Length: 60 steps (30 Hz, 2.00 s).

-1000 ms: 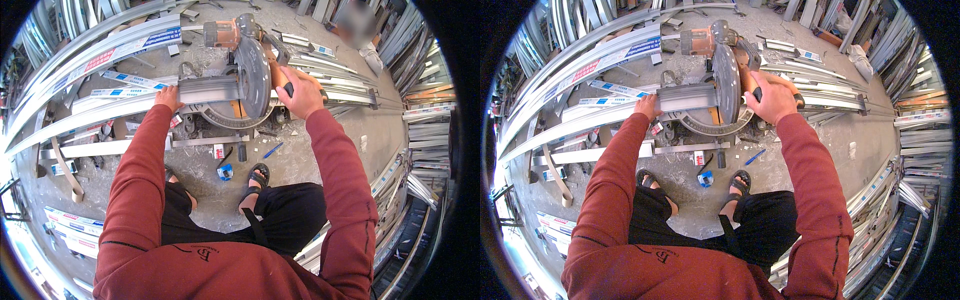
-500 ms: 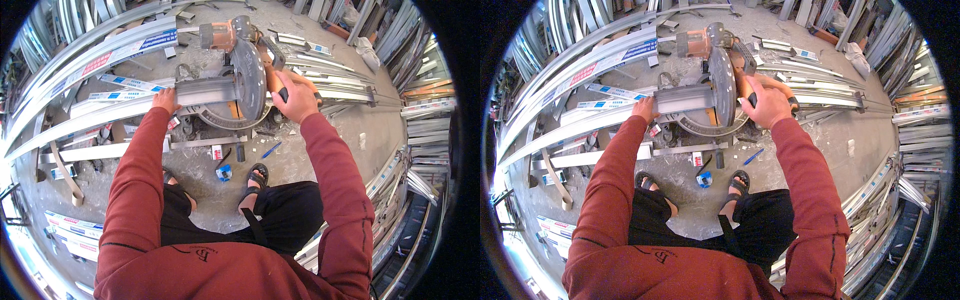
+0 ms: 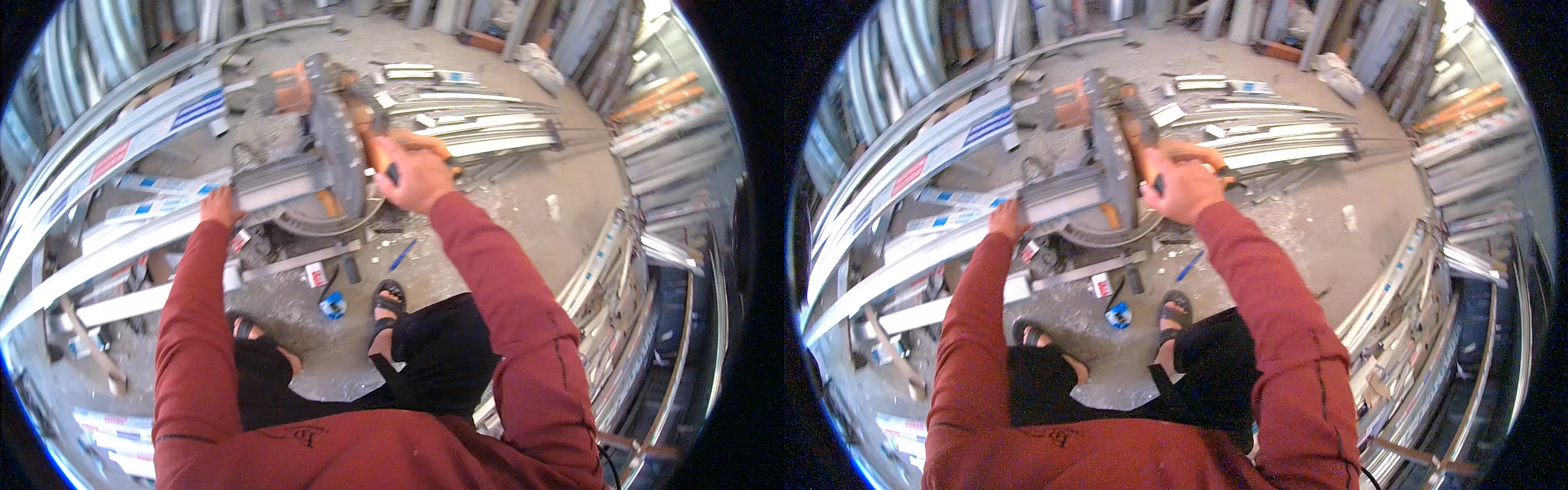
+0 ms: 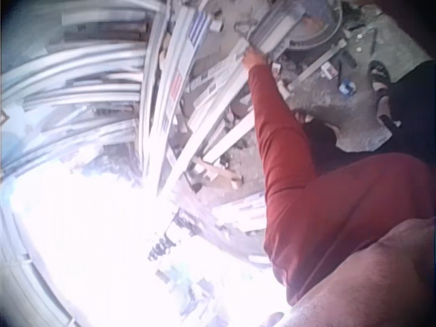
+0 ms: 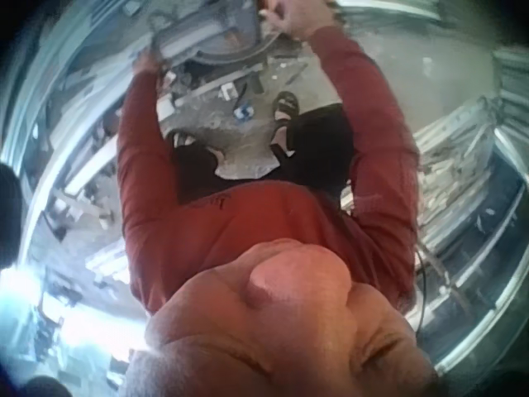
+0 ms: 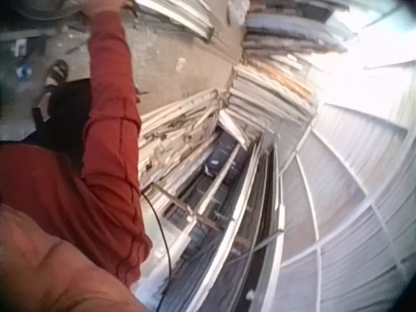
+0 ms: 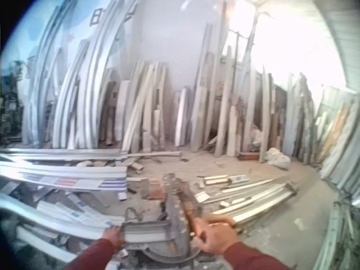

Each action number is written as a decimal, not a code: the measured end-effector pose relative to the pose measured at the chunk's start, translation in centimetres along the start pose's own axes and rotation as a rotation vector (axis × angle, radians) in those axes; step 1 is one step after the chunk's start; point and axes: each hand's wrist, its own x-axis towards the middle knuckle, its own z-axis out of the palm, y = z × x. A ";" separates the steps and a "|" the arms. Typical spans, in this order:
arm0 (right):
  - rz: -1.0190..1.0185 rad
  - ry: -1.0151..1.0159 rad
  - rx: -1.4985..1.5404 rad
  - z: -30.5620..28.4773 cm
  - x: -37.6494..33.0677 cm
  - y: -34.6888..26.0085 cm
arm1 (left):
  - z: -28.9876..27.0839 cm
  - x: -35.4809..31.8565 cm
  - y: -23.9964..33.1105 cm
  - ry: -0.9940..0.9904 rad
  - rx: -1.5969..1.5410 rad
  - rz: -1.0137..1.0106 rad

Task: The person selects long aluminum profiles from a rack, places them on a miter saw, and cuts them to length. After each cut, the person removes the cut piece and returns the remaining profile to the rack. The person repeats this process several times, handling multiple profiles and cut pieces.

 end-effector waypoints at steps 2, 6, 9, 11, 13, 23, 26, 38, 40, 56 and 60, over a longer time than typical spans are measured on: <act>-0.002 -0.003 0.039 -0.7 0.2 -0.7 | 0.6 -0.1 -0.6 0.020 -0.009 -0.007; -0.001 -0.027 0.056 -1.2 -0.1 -0.4 | 0.6 0.0 -0.2 0.021 -0.040 -0.007; 0.012 -0.072 0.045 -1.2 -0.1 -0.3 | 0.4 -0.1 -0.1 0.030 -0.029 -0.010; 0.029 -0.089 0.028 -1.6 -0.3 -0.4 | 0.0 0.0 0.4 0.011 -0.041 -0.012; 0.029 -0.096 0.036 -1.7 -0.3 -0.5 | -0.2 -0.2 0.4 0.014 -0.057 -0.017; -0.042 0.032 0.042 -0.8 -0.5 -0.4 | 0.3 0.0 0.1 -0.006 -0.030 -0.030; 0.016 -0.071 0.042 -2.2 -0.3 -1.3 | -0.1 -0.2 0.1 -0.001 -0.031 -0.035; -0.033 -0.014 0.037 -1.0 -0.9 -1.1 | -0.4 -0.3 0.5 -0.008 0.006 -0.044; -0.012 -0.061 0.008 -1.0 -0.9 -1.4 | -0.7 -0.4 0.2 -0.037 -0.014 -0.040; -0.016 -0.036 0.048 0.5 -2.3 -1.3 | -3.2 -4.1 0.2 0.055 -0.007 -0.119; -0.020 -0.021 0.031 0.7 -2.9 -1.5 | -3.8 -7.7 -1.2 0.171 -0.113 -0.287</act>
